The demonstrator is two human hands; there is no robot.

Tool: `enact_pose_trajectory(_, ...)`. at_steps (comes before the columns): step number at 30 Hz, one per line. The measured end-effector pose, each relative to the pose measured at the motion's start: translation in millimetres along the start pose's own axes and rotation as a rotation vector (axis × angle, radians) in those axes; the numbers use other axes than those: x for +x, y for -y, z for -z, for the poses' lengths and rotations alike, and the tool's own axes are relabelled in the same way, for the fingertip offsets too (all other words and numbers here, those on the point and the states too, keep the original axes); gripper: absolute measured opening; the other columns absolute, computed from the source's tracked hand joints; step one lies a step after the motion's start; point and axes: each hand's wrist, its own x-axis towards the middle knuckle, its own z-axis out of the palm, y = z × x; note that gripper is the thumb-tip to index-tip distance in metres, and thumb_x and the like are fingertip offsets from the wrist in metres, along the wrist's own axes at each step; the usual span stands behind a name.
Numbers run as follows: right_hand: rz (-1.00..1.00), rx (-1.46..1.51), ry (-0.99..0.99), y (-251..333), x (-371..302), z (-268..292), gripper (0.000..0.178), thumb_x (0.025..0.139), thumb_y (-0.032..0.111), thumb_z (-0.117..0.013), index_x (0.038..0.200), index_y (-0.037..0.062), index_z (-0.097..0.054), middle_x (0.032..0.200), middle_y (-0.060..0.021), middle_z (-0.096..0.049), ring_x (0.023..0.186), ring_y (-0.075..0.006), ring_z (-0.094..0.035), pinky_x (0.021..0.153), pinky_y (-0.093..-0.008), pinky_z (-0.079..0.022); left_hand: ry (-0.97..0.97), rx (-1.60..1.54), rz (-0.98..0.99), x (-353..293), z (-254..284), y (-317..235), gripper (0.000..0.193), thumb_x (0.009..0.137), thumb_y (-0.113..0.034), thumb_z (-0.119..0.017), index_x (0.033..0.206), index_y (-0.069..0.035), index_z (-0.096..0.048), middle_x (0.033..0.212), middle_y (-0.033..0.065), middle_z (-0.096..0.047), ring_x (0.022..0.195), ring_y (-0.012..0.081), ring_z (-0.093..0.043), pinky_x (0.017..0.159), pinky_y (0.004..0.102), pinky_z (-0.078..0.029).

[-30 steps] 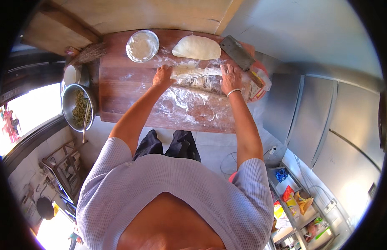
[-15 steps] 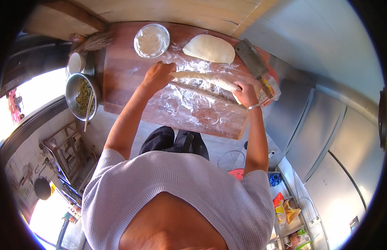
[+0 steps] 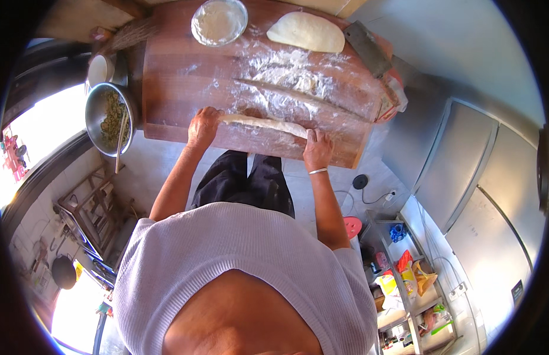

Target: The person fills dumpling wrappers with a green filling, folds them, and places them into a pot of boiling water. They then roll out dough, cut it into small pieces, wash a ladle, and stir the dumplings in the pot.

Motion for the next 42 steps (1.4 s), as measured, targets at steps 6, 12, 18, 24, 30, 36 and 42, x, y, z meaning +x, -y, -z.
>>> enact_pose_trajectory(6, -0.012, 0.071, 0.008, 64.7, -6.9, 1.3, 0.082, 0.071, 0.049, -0.074, 0.136, 0.0064, -0.046, 0.147, -0.0171, -0.036, 0.134, -0.0348, -0.036, 0.101, -0.0547, -0.033, -0.126, 0.041, -0.040, -30.9, -50.8, -33.7, 0.072, 0.076, -0.026, -0.074, 0.140, -0.012, -0.045, 0.151, 0.0133, -0.032, 0.139, 0.0334, -0.030, 0.112, 0.0525, -0.027)
enact_pose_trajectory(12, 0.036, -0.058, -0.132, 30.3, 67.8, -11.3, 0.103, 0.071, 0.081, -0.044, 0.143, 0.0069, -0.037, 0.152, -0.0242, -0.023, 0.136, -0.0442, -0.028, 0.101, -0.0661, -0.024, -0.312, 0.122, -0.018, 37.9, -47.1, -33.7, 0.086, 0.070, -0.047, -0.075, 0.143, -0.016, -0.041, 0.154, 0.0138, -0.026, 0.141, 0.0350, -0.025, 0.110, 0.0623, -0.020)
enact_pose_trajectory(18, 0.118, -0.060, -0.109, 35.8, 7.1, -30.9, 0.095, 0.073, 0.080, -0.044, 0.141, 0.0134, -0.044, 0.152, -0.0161, -0.030, 0.136, -0.0369, -0.033, 0.104, -0.0617, -0.023, -0.069, 0.190, -0.154, 6.5, -46.0, -19.5, 0.095, 0.061, -0.053, -0.077, 0.144, -0.023, -0.041, 0.155, 0.0129, -0.025, 0.142, 0.0337, -0.024, 0.111, 0.0627, -0.017)
enact_pose_trajectory(24, 0.014, -0.021, -0.068, 39.2, -41.0, -34.0, 0.096, 0.075, 0.080, -0.039, 0.141, 0.0111, -0.043, 0.151, -0.0186, -0.030, 0.134, -0.0403, -0.033, 0.104, -0.0613, -0.024, -0.167, 0.196, -0.210, -31.3, -66.4, 13.5, 0.089, 0.064, -0.052, -0.075, 0.143, -0.030, -0.040, 0.154, 0.0144, -0.026, 0.140, 0.0360, -0.028, 0.109, 0.0638, -0.023)
enact_pose_trajectory(30, -0.036, 0.029, -0.249, 18.6, 63.1, -14.4, 0.098, 0.074, 0.083, -0.035, 0.140, 0.0108, -0.045, 0.150, -0.0169, -0.033, 0.133, -0.0406, -0.033, 0.104, -0.0614, -0.024, -0.262, 0.183, -0.201, 46.4, -31.0, 5.8, 0.089, 0.070, -0.061, -0.067, 0.144, -0.024, -0.038, 0.153, 0.0140, -0.029, 0.140, 0.0373, -0.027, 0.109, 0.0641, -0.021)
enact_pose_trajectory(36, -0.001, -0.029, 0.000, 29.6, -59.0, -30.3, 0.100, 0.073, 0.085, -0.029, 0.138, 0.0109, -0.047, 0.148, -0.0163, -0.035, 0.132, -0.0386, -0.035, 0.104, -0.0605, -0.025, 0.025, 0.182, -0.146, -53.5, -36.0, 40.0, 0.099, 0.059, -0.044, -0.083, 0.144, -0.024, -0.037, 0.152, 0.0118, -0.030, 0.141, 0.0326, -0.027, 0.111, 0.0607, -0.021)
enact_pose_trajectory(42, 0.016, -0.027, -0.185, -1.4, 26.9, -16.2, 0.098, 0.074, 0.084, -0.034, 0.134, 0.0084, -0.049, 0.147, -0.0206, -0.034, 0.129, -0.0420, -0.038, 0.099, -0.0608, -0.030, -0.193, 0.232, -0.103, -0.6, -43.3, 34.0, 0.090, 0.067, -0.062, -0.070, 0.143, -0.023, -0.041, 0.153, 0.0113, -0.030, 0.141, 0.0333, -0.028, 0.111, 0.0647, -0.017)
